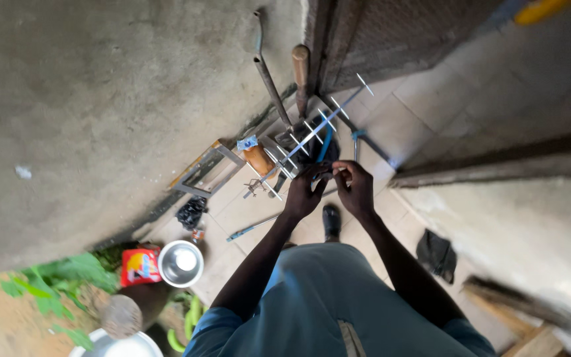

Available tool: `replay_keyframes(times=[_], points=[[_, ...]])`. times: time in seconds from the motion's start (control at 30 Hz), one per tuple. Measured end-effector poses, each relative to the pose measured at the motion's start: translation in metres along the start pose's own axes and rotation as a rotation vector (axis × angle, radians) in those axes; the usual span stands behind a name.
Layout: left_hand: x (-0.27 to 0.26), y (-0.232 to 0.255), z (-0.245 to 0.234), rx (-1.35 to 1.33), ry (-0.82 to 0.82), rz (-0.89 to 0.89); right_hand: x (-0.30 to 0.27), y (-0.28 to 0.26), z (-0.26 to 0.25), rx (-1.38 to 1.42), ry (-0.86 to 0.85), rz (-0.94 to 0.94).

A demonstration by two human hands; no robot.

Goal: The person assembles a television antenna by hand, sliding metal rods through a central rail and fitting various components together.

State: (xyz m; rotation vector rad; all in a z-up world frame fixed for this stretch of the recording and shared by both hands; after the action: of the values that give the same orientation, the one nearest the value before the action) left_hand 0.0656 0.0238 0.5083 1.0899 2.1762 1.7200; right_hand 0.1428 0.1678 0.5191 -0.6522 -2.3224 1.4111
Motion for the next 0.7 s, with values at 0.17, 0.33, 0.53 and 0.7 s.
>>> replay_keyframes(times=[0.17, 0.33, 0.53, 0.7], points=[[-0.02, -0.004, -0.022, -0.099, -0.174, -0.039, -0.039, -0.018, 0.018, 0.039, 0.161, 0.024], [-0.042, -0.012, -0.024, -0.089, -0.322, -0.043, -0.092, -0.029, 0.029, 0.02, 0.3, 0.11], [-0.065, 0.0, 0.008, -0.183, -0.471, 0.049, -0.158, -0.029, 0.01, -0.011, 0.458, 0.267], [-0.1, 0.022, 0.057, -0.231, -0.653, 0.151, -0.226, -0.021, -0.014, -0.008, 0.61, 0.324]])
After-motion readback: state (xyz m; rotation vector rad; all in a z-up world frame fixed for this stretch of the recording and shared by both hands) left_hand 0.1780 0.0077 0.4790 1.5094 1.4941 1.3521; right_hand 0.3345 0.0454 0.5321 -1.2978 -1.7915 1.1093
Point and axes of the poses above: each hand's wrist, its own x-axis towards the middle knuckle, its own z-axis out of the palm, y = z × x, the point moved 4 cm from there along x, towards the middle knuckle, and after that the axes turned 5 degrees about z, right-handed, at the moved point
